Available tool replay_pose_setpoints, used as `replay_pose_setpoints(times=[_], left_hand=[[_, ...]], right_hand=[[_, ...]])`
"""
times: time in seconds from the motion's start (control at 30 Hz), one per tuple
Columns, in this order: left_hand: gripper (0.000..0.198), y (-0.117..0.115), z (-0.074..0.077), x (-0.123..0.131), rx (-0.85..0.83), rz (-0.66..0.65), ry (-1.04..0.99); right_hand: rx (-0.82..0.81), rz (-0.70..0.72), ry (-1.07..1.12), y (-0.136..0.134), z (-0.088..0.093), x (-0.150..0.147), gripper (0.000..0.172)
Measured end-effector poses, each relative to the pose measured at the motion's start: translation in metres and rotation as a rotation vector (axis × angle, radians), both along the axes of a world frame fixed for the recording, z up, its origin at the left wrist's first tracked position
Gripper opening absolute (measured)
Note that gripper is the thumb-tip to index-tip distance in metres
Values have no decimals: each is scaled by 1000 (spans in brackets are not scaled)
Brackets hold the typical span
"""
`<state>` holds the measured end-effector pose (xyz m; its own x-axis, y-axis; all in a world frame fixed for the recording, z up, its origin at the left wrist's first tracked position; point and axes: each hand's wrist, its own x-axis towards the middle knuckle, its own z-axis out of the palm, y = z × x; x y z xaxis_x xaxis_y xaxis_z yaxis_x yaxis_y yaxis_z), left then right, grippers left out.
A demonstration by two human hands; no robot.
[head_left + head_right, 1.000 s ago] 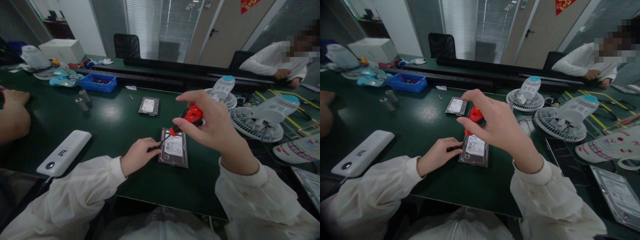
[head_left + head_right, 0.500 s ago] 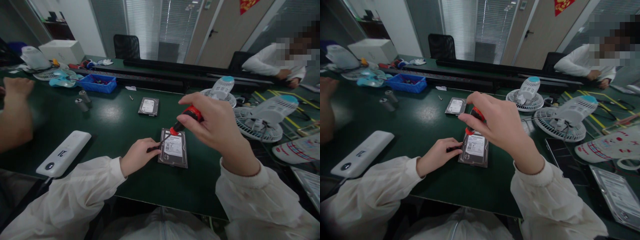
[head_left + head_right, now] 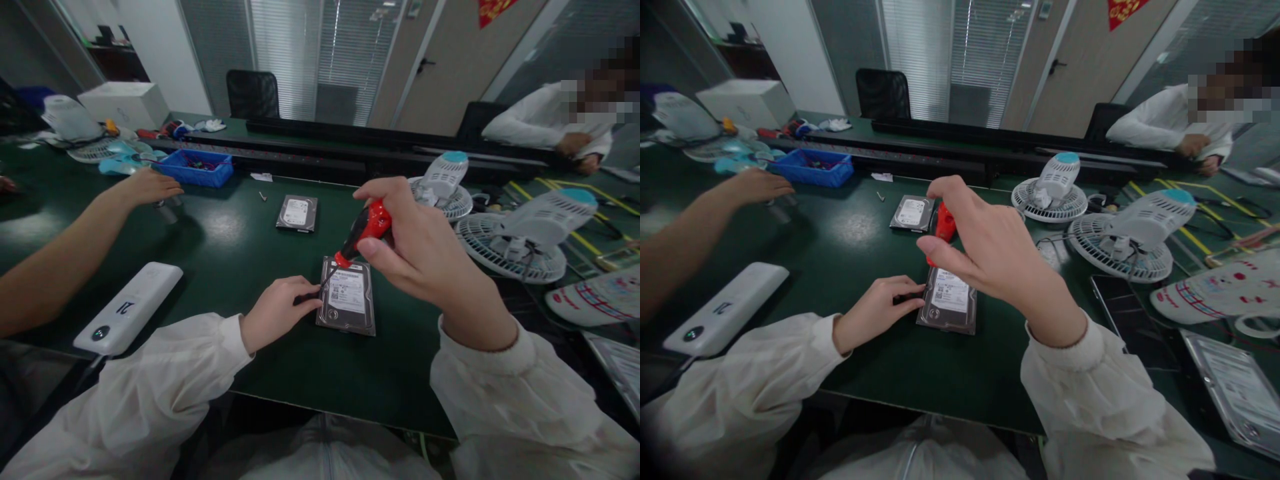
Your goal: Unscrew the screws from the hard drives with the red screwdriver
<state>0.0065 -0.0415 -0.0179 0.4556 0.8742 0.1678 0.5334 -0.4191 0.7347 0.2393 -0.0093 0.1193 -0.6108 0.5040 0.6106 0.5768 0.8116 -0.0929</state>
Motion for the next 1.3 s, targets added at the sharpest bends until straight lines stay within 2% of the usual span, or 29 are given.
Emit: replay_pose_setpoints(times=[0.07, 0.17, 0.4, 0.6, 0.83, 0.93, 1.13, 1.23, 1.3], left_hand=[[24, 0, 1, 0, -10, 10, 7], [25, 0, 1, 0, -22, 24, 18], [22, 0, 0, -1, -11, 9, 22], [23, 0, 0, -1, -9, 12, 37], [21, 0, -1, -1, 8, 12, 37], [21, 0, 0, 0, 5, 8, 35], [22, 0, 2, -1, -13, 9, 48], [22, 0, 0, -1, 3, 11, 50], [22, 1, -1, -1, 12, 9, 46]], right_hand=[[-34, 66, 9, 0, 1, 0, 36], [-90, 118, 34, 0, 2, -1, 34], [-53, -11, 17, 2, 0, -1, 37], [-46, 109, 81, 2, 1, -1, 30], [83, -8, 19, 2, -1, -2, 37], [67, -54, -51, 0, 0, -3, 35], [-66, 151, 59, 0, 1, -4, 29], [12, 156, 107, 3, -1, -4, 23], [85, 111, 112, 4, -3, -3, 21]])
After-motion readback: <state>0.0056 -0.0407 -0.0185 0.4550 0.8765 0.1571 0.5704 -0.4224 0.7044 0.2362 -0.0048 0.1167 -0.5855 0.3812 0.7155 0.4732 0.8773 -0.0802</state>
